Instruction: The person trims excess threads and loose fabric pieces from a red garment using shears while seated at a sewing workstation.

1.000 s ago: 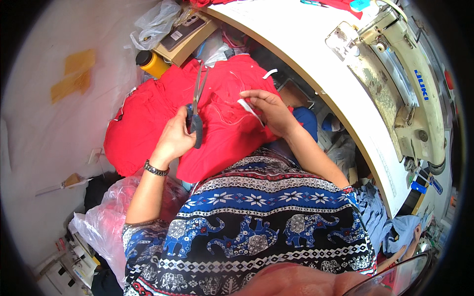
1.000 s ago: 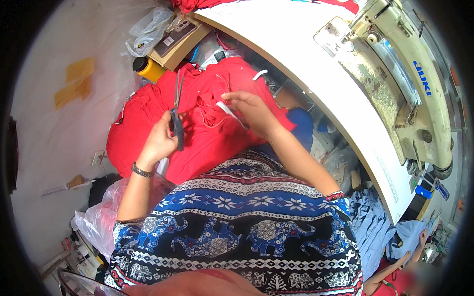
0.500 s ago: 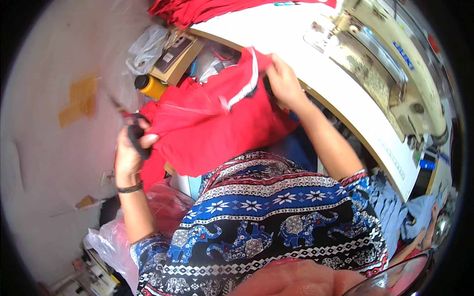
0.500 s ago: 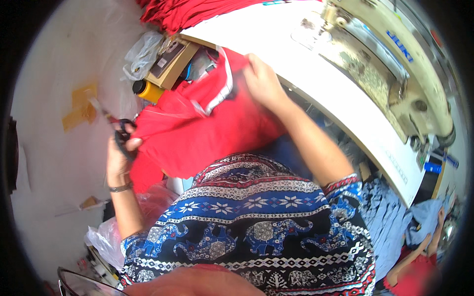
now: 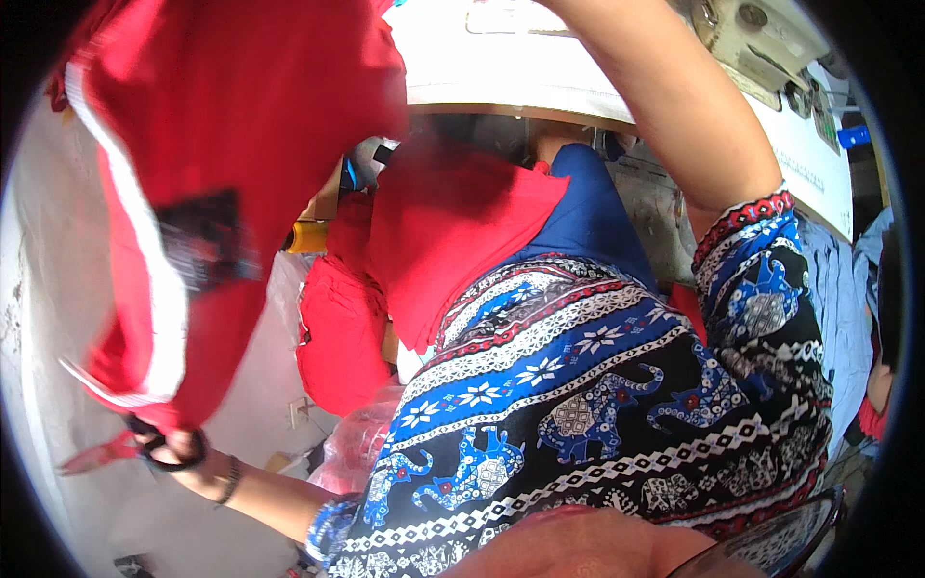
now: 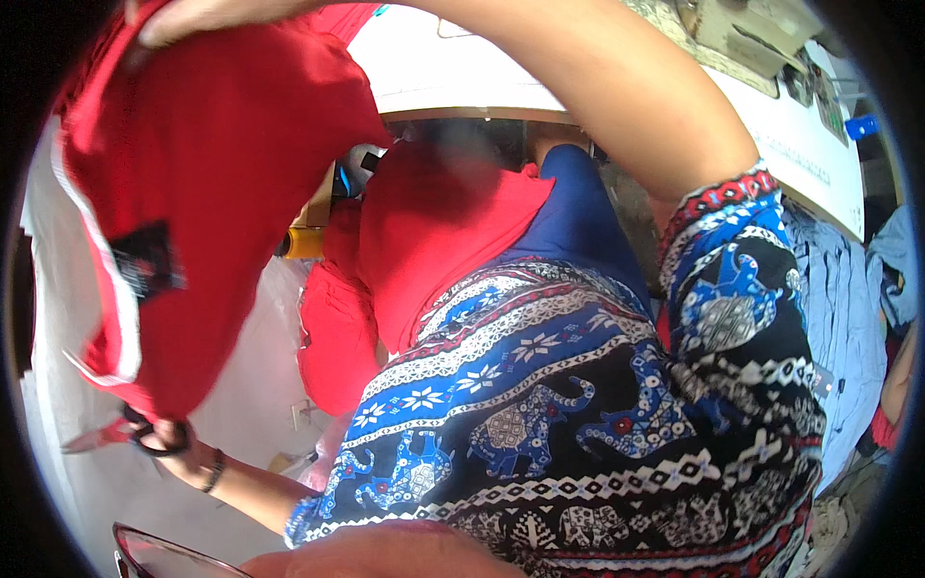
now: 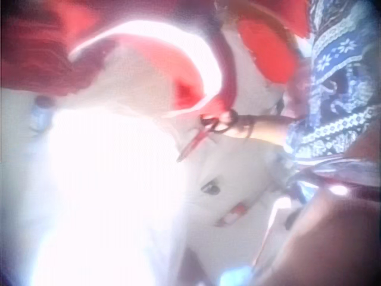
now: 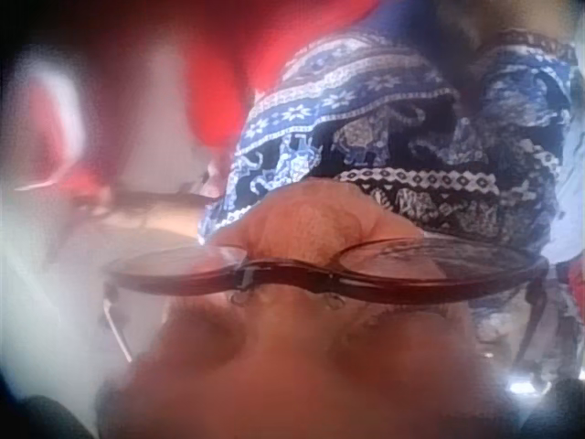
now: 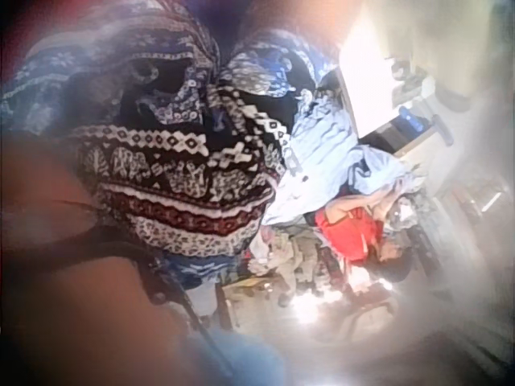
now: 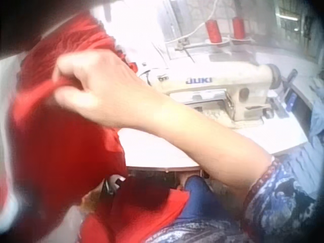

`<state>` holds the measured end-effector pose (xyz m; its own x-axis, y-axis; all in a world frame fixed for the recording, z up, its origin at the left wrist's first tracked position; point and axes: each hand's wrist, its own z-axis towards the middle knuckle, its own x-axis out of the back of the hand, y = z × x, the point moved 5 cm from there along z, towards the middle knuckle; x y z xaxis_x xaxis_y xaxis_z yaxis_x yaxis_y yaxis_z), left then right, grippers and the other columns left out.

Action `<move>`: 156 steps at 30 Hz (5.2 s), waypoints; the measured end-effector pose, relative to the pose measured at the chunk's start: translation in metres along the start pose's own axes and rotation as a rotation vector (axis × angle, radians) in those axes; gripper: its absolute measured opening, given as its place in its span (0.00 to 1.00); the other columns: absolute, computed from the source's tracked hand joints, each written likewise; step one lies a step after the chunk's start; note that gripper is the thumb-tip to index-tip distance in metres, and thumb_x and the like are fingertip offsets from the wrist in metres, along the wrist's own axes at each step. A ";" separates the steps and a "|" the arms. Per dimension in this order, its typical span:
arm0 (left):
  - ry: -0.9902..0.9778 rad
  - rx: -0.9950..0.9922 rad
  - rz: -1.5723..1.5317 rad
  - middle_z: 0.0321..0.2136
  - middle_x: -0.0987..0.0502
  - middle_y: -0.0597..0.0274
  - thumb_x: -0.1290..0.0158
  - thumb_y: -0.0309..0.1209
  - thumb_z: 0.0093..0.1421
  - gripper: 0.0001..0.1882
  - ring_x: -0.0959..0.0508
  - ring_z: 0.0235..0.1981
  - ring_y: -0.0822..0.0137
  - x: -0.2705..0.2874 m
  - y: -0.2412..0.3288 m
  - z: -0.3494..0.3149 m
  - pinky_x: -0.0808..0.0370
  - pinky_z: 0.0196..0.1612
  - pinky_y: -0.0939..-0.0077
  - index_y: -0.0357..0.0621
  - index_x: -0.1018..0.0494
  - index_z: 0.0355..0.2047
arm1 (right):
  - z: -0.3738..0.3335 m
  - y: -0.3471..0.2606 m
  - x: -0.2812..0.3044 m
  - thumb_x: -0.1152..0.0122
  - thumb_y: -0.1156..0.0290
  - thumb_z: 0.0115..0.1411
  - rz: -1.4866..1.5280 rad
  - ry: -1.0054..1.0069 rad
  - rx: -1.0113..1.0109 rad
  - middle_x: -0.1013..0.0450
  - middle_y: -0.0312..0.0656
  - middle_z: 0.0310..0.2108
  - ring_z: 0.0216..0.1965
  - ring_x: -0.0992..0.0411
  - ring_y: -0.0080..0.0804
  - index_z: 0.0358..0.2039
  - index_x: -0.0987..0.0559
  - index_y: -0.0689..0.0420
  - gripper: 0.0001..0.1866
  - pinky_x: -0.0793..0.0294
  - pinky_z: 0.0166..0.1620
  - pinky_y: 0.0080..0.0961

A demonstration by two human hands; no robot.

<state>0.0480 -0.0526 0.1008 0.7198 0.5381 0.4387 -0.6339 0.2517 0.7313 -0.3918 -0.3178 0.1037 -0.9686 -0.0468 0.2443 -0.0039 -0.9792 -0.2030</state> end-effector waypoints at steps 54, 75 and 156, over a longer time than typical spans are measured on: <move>0.894 0.923 -0.328 0.28 0.24 0.63 0.52 0.23 0.56 0.04 0.24 0.25 0.71 -0.079 -0.329 -0.180 0.26 0.22 0.74 0.44 0.31 0.33 | -0.444 -0.006 -0.062 0.41 0.73 0.58 -0.301 -0.308 -1.217 0.44 0.51 0.61 0.60 0.42 0.38 0.56 0.33 0.58 0.25 0.39 0.60 0.30; 0.785 1.051 -0.256 0.20 0.26 0.73 0.41 0.27 0.53 0.04 0.30 0.21 0.77 -0.145 -0.361 -0.284 0.33 0.24 0.76 0.45 0.26 0.25 | -0.424 -0.015 -0.038 0.43 0.79 0.56 0.017 -0.723 -1.260 0.27 0.45 0.45 0.44 0.28 0.30 0.41 0.23 0.61 0.11 0.30 0.46 0.23; -0.569 0.534 -0.498 0.35 0.20 0.55 0.40 0.26 0.55 0.14 0.20 0.33 0.66 -0.365 -0.045 -0.158 0.25 0.35 0.74 0.37 0.31 0.39 | -0.319 -0.044 -0.123 0.60 0.41 0.64 1.951 0.017 -1.657 0.32 0.46 0.52 0.51 0.32 0.40 0.58 0.35 0.57 0.34 0.31 0.53 0.39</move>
<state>-0.2311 -0.1330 -0.1744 0.9943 -0.0448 0.0963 -0.1014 -0.1329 0.9859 -0.3513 -0.2064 -0.2200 -0.1637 -0.2198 -0.9617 0.3302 0.9065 -0.2633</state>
